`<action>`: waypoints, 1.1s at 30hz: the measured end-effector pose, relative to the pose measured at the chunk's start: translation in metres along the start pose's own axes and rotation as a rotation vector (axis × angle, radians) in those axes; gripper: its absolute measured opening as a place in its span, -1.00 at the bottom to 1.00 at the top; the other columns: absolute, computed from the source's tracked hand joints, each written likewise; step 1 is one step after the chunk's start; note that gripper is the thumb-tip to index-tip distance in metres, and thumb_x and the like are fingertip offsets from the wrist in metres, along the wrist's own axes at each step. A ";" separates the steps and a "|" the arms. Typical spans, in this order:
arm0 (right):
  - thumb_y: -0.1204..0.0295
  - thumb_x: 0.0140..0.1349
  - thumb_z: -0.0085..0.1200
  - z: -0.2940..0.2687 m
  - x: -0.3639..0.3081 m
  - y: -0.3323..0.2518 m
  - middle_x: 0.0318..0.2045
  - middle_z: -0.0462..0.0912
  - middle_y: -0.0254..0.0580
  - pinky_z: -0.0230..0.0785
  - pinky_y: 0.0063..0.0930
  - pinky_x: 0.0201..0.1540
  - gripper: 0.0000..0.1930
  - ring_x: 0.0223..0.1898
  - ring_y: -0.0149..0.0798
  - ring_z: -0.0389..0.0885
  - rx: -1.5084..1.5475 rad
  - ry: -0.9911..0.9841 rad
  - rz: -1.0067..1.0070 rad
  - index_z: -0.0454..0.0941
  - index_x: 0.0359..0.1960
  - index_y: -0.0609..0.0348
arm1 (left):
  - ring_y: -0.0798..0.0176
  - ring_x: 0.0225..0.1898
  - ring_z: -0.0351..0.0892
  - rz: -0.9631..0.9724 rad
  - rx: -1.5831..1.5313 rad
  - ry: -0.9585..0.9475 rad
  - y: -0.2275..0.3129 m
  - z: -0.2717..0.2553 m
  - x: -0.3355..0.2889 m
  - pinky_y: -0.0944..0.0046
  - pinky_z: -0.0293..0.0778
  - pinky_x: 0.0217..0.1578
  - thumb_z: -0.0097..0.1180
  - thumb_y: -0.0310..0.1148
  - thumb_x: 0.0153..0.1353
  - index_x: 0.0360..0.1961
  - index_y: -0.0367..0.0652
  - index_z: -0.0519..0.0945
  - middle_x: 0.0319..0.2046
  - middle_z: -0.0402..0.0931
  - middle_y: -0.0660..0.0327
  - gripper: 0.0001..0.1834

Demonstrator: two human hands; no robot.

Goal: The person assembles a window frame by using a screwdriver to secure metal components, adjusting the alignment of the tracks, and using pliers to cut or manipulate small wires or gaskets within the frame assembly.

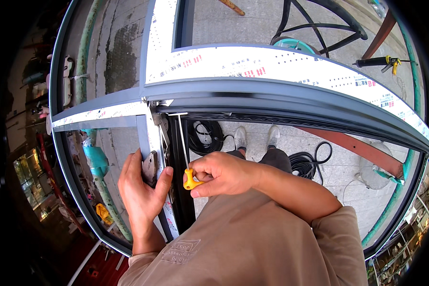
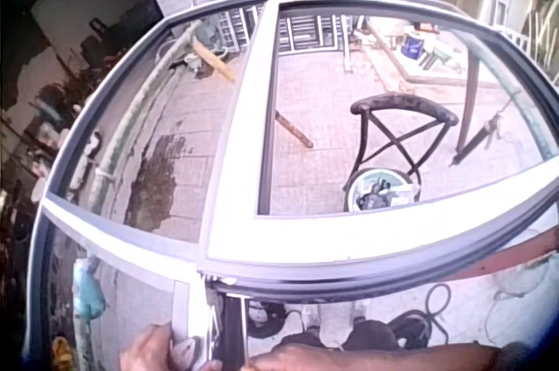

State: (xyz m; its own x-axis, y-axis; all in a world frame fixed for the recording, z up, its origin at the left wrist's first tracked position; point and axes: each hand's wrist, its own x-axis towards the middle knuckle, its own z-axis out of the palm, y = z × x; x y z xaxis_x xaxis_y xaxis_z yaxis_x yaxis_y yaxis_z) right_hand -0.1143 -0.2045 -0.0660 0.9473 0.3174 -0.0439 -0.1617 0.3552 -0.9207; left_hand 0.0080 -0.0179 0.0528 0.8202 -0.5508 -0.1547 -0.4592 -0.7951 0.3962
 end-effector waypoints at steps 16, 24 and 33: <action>0.17 0.42 0.30 0.040 0.000 -0.075 -0.55 0.67 0.17 0.54 0.17 -0.29 -0.62 -0.45 0.30 0.73 -0.729 0.234 0.352 0.57 -0.32 0.31 | -0.27 -0.30 0.71 -0.002 0.025 0.005 -0.002 0.001 -0.002 -0.07 0.64 -0.29 0.58 -0.11 0.06 0.12 -0.49 0.65 -0.25 0.64 -0.10 -0.26; 0.13 0.41 0.34 0.039 0.005 -0.070 -0.51 0.71 0.10 0.53 0.08 -0.29 -0.59 -0.42 0.19 0.75 -0.538 0.172 0.347 0.63 -0.27 0.32 | -0.11 -0.40 0.59 0.024 -0.008 0.045 -0.002 0.004 -0.003 0.02 0.51 -0.35 0.54 -0.21 0.11 0.10 -0.43 0.66 -0.31 0.58 -0.02 -0.37; 0.27 0.51 0.32 0.008 -0.001 -0.020 -0.47 0.60 -0.34 0.38 -0.38 -0.29 -0.69 -0.42 -0.41 0.48 0.036 -0.041 0.109 0.64 0.05 0.25 | -0.25 -0.31 0.73 0.011 0.031 0.032 0.000 0.004 -0.003 -0.08 0.64 -0.30 0.57 -0.16 0.07 0.14 -0.41 0.67 -0.23 0.66 -0.07 -0.30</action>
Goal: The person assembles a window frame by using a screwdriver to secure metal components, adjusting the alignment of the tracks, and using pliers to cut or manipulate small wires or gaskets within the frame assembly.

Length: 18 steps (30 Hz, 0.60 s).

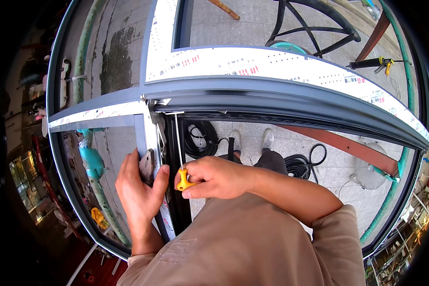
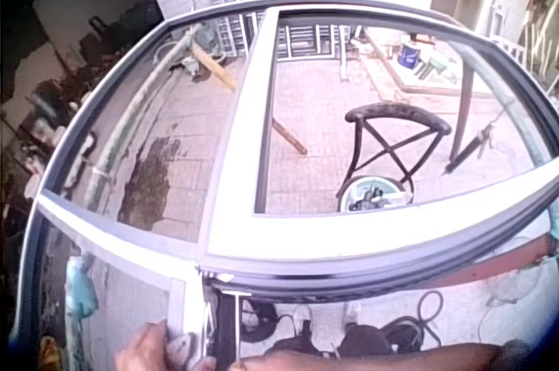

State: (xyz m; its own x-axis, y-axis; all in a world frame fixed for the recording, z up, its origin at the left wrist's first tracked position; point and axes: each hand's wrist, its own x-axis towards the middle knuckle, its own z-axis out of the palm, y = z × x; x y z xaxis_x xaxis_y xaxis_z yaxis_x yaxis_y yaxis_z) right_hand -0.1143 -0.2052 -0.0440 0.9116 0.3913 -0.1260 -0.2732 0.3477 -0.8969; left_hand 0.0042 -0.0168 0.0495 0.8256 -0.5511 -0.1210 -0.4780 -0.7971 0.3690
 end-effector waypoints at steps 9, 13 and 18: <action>0.26 0.52 0.31 0.014 0.004 0.003 -0.47 0.60 -0.30 0.37 -0.34 -0.32 -0.70 -0.44 -0.37 0.48 -0.005 0.092 0.034 0.64 -0.02 0.29 | -0.26 -0.26 0.74 0.019 0.031 0.015 0.002 0.002 0.001 -0.10 0.65 -0.26 0.56 -0.15 0.08 0.13 -0.43 0.66 -0.21 0.67 -0.09 -0.31; 0.18 0.43 0.35 0.026 0.002 -0.030 -0.50 0.66 -0.01 0.45 -0.11 -0.35 -0.63 -0.48 -0.02 0.63 -0.240 0.220 0.171 0.62 -0.23 0.31 | -0.27 -0.26 0.74 0.020 0.068 -0.001 0.000 0.001 0.000 -0.10 0.65 -0.24 0.54 -0.15 0.08 0.12 -0.44 0.66 -0.21 0.67 -0.09 -0.31; 0.16 0.38 0.32 0.036 -0.002 -0.049 -0.49 0.71 0.14 0.53 0.07 -0.29 -0.62 -0.39 0.21 0.75 -0.382 0.328 0.276 0.63 -0.30 0.31 | -0.27 -0.28 0.72 0.024 0.091 0.012 0.001 0.001 0.000 -0.11 0.64 -0.25 0.53 -0.17 0.05 0.10 -0.47 0.66 -0.23 0.66 -0.10 -0.31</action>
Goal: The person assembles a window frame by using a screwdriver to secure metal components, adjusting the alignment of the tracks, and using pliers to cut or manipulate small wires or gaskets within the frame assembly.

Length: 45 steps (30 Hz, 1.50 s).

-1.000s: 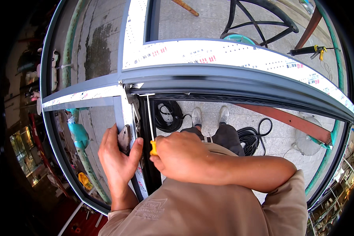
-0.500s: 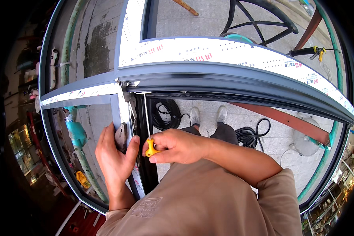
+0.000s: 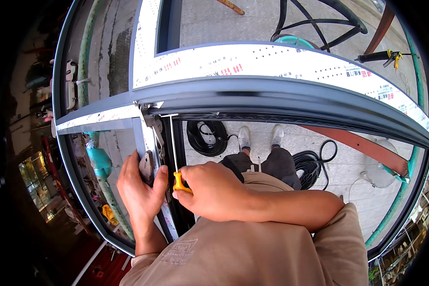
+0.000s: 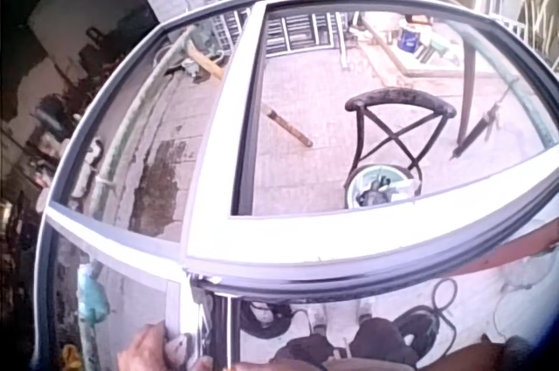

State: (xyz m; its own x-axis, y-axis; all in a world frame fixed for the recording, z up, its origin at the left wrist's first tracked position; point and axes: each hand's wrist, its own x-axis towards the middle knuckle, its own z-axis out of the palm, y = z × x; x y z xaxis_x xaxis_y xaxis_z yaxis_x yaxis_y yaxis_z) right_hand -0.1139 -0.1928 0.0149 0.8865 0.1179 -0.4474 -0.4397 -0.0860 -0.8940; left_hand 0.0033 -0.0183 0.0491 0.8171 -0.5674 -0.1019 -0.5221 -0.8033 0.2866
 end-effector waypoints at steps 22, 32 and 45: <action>0.30 0.54 0.27 -0.009 0.031 0.066 -0.39 0.54 -0.43 0.31 -0.42 -0.26 -0.68 -0.35 -0.49 0.43 0.532 -0.462 -0.228 0.64 0.18 0.21 | -0.28 -0.28 0.71 0.021 -0.009 0.028 -0.002 0.003 -0.001 -0.11 0.63 -0.24 0.53 -0.18 0.03 0.12 -0.48 0.64 -0.22 0.65 -0.12 -0.29; 0.23 0.46 0.30 -0.017 0.014 0.018 -0.43 0.72 0.02 0.50 -0.18 -0.26 -0.67 -0.39 -0.08 0.71 0.180 -0.253 -0.036 0.70 -0.03 0.31 | -0.29 -0.24 0.69 -0.035 -0.063 -0.004 0.004 0.000 0.000 -0.06 0.59 -0.21 0.47 -0.21 0.11 0.11 -0.47 0.63 -0.22 0.64 -0.14 -0.36; 0.20 0.44 0.28 0.014 0.011 0.041 -0.40 0.76 0.07 0.53 -0.09 -0.25 -0.67 -0.37 0.05 0.75 0.333 -0.249 -0.205 0.73 -0.08 0.28 | -0.28 -0.23 0.73 -0.008 0.021 0.047 0.002 0.004 -0.005 -0.07 0.63 -0.20 0.51 -0.12 0.15 0.13 -0.48 0.67 -0.20 0.69 -0.15 -0.32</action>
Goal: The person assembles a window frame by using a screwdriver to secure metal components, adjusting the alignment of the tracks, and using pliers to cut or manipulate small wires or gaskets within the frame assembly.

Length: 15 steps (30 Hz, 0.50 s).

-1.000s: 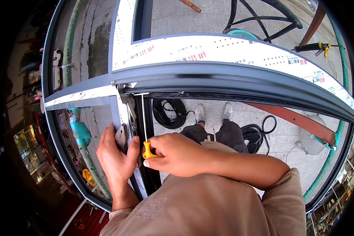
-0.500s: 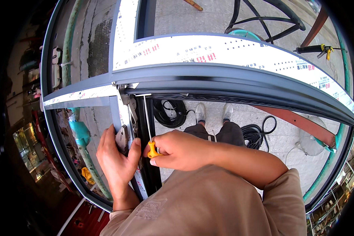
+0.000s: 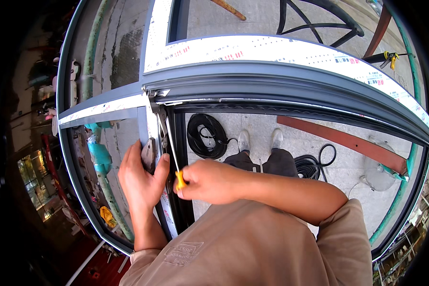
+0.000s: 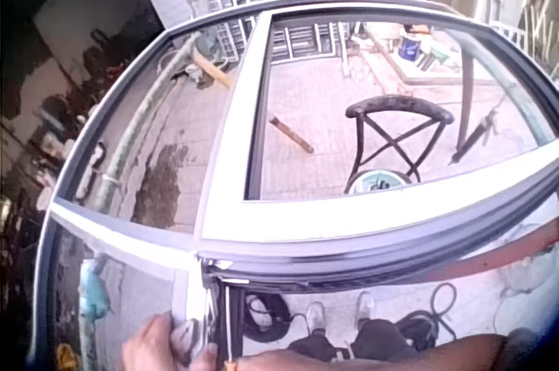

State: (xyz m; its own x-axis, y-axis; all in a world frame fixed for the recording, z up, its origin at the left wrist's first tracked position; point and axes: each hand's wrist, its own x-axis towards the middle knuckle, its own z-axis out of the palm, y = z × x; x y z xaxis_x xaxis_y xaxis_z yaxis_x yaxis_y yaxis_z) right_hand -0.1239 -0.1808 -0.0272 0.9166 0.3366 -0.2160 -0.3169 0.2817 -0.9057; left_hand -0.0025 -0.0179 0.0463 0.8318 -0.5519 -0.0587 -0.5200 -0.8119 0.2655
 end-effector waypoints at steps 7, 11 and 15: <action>0.18 0.49 0.22 -0.008 -0.043 -0.030 -0.37 0.79 0.07 0.60 -0.08 -0.16 -0.63 -0.32 0.08 0.80 -0.206 0.147 0.045 0.74 0.09 0.21 | -0.23 -0.19 0.76 -0.001 -0.040 0.057 -0.001 -0.012 -0.005 -0.05 0.64 -0.12 0.44 -0.15 0.37 0.17 -0.42 0.72 -0.17 0.72 -0.16 -0.45; 0.15 0.51 0.19 -0.016 -0.076 -0.036 -0.42 0.77 0.08 0.60 -0.01 -0.19 -0.63 -0.36 0.16 0.78 -0.454 0.163 -0.012 0.73 0.00 0.26 | 0.02 -0.29 0.73 -0.031 -0.061 0.144 0.013 -0.049 -0.035 0.08 0.62 -0.20 0.40 -0.36 0.36 -0.01 -0.35 0.74 -0.20 0.72 -0.06 -0.70; 0.12 0.50 0.22 -0.009 -0.099 -0.024 -0.48 0.73 0.05 0.57 -0.03 -0.26 -0.63 -0.42 0.15 0.74 -0.643 0.113 -0.123 0.71 -0.04 0.22 | 0.31 -0.16 0.69 -0.090 -0.830 -0.149 0.045 -0.066 -0.089 0.19 0.62 -0.09 0.33 -0.30 0.42 -0.06 -0.34 0.74 0.14 0.71 -0.05 -0.72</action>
State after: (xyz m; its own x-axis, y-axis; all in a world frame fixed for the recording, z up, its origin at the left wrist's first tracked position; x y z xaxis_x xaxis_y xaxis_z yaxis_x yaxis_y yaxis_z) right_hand -0.2045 -0.2290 0.0130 0.9677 0.2305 -0.1021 -0.0312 -0.2922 -0.9558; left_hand -0.0872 0.0073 0.1273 0.7984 -0.5587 -0.2245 -0.0934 -0.4833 0.8705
